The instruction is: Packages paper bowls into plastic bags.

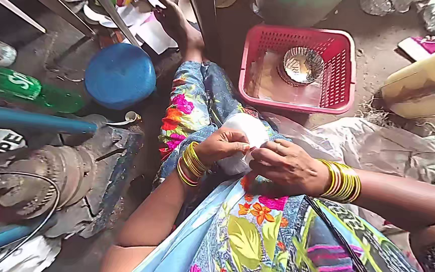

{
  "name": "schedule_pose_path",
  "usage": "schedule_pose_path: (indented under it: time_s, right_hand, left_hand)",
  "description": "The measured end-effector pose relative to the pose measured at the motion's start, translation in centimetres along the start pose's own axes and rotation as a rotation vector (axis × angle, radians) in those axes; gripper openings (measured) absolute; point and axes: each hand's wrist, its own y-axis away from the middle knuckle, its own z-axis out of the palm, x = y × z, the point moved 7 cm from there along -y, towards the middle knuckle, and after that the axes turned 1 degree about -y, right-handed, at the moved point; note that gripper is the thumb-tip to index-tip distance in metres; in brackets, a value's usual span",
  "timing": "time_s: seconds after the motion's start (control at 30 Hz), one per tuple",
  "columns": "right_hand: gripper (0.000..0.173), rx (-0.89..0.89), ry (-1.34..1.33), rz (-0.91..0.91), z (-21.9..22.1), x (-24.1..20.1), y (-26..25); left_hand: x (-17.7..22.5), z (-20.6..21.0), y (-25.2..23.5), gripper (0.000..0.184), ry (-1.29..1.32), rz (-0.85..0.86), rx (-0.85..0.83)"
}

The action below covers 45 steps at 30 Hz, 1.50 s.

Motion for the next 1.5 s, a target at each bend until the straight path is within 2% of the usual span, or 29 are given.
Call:
schedule_pose_path:
  time_s: [0.07, 0.27, 0.4, 0.57, 0.73, 0.8, 0.9, 1.03, 1.17, 1.3, 1.37, 1.5]
  right_hand:
    - [0.020, 0.018, 0.037, 0.033, -0.4, 0.5, 0.9]
    - [0.015, 0.081, -0.167, 0.052, -0.3, 0.6, 1.0]
    - [0.013, 0.102, -0.257, 0.103, -0.1, 0.9, 1.2]
    - [0.019, 0.166, -0.200, 0.188, -0.5, 1.2, 1.0]
    - [0.019, 0.168, -0.209, 0.119, -0.6, 1.2, 0.8]
    - [0.018, 0.151, -0.178, 0.074, -0.7, 0.7, 0.8]
    - [0.020, 0.113, -0.180, 0.056, -0.5, 0.5, 1.0]
    - [0.015, 0.170, -0.242, 0.098, -0.3, 0.7, 0.5]
    - [0.018, 0.271, -0.463, 0.246, -0.1, 1.8, -0.6]
    - [0.013, 0.216, -0.775, 0.668, 0.5, 3.7, -1.5]
    - [0.011, 0.140, -0.869, 0.848, 0.7, 4.5, -1.9]
    - [0.012, 0.083, -1.047, 1.069, 1.4, 5.4, -1.6]
  left_hand:
    - [-0.1, 0.1, 0.0, 0.020, 0.004, -0.006, -0.016]
    - [-0.4, 2.1, 0.2, 0.023, 0.074, 0.001, -0.163]
    - [-0.8, 2.4, 0.8, 0.023, 0.131, -0.023, -0.167]
    - [-0.2, 2.5, 1.7, 0.017, 0.109, 0.012, -0.114]
    - [-0.4, 2.6, 2.1, 0.019, 0.175, 0.015, -0.085]
    - [-0.1, 2.7, 2.1, 0.020, 0.102, 0.035, -0.087]
    - [1.1, 2.7, 2.3, 0.017, -0.186, 0.110, -0.047]
    - [2.3, 2.6, 3.1, 0.025, -0.410, 0.198, 0.015]
    - [3.1, 2.0, 4.0, 0.024, -0.493, 0.334, 0.156]
    - [3.8, 1.5, 4.6, 0.023, -0.652, 0.466, 0.340]
    - [4.2, 1.5, 4.7, 0.024, -0.792, 0.514, 0.383]
    - [4.8, 2.8, 4.8, 0.022, -1.235, 0.575, 0.467]
